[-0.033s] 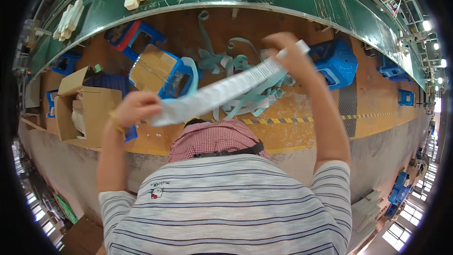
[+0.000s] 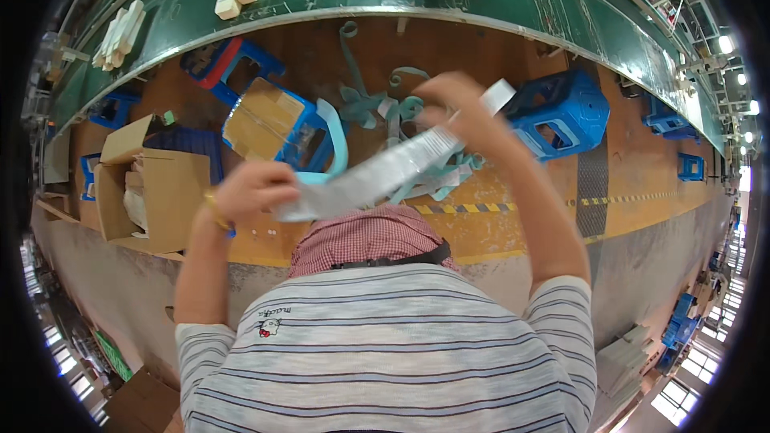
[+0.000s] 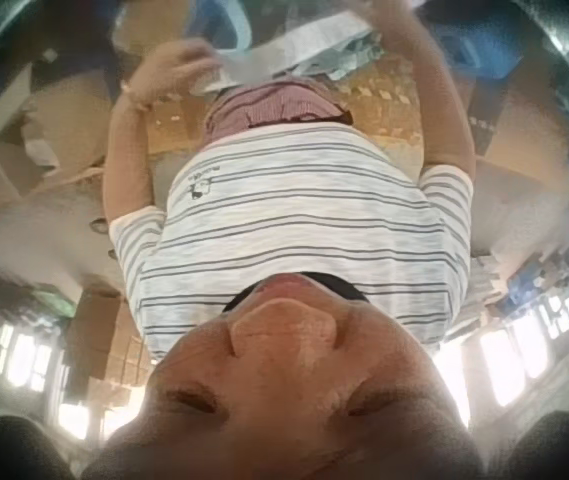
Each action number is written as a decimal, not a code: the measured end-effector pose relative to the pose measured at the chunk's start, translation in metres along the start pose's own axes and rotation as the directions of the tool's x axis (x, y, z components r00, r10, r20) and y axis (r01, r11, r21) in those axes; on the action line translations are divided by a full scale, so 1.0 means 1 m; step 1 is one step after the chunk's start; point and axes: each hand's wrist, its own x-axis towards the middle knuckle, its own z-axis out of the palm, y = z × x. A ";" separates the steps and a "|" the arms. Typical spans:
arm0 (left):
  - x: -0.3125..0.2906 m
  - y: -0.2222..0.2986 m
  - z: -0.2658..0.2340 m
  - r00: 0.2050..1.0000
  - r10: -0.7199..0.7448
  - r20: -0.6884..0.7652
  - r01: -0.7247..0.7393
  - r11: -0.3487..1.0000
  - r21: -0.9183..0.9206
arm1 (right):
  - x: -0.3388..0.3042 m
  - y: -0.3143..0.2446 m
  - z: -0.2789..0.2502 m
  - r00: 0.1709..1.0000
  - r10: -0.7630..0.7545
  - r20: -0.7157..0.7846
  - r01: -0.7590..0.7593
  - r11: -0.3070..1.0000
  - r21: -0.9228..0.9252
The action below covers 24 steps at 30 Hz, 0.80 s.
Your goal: The person unrolls a strip of adhesive labels, peels the labels one by one by hand, sticks them onto flat cardboard packaging boxes on the table, and stacks the labeled boxes.
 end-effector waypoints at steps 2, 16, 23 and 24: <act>0.015 -0.007 0.023 0.980 0.193 0.052 -0.195 0.980 0.030 | 0.007 -0.051 0.061 0.969 -0.201 0.144 0.153 0.944 0.292; -0.094 -0.184 -0.123 0.985 -0.042 0.166 0.055 0.996 -0.073 | 0.055 -0.125 0.078 0.839 0.099 0.535 -0.117 0.993 0.000; -0.147 -0.249 -0.172 0.979 -0.200 0.044 0.205 0.954 -0.220 | 0.060 -0.128 0.061 0.785 0.483 0.389 -0.400 0.874 -0.277; -0.154 -0.251 -0.176 0.975 -0.223 0.015 0.218 0.936 -0.278 | 0.061 -0.129 0.062 0.783 0.514 0.349 -0.418 0.852 -0.316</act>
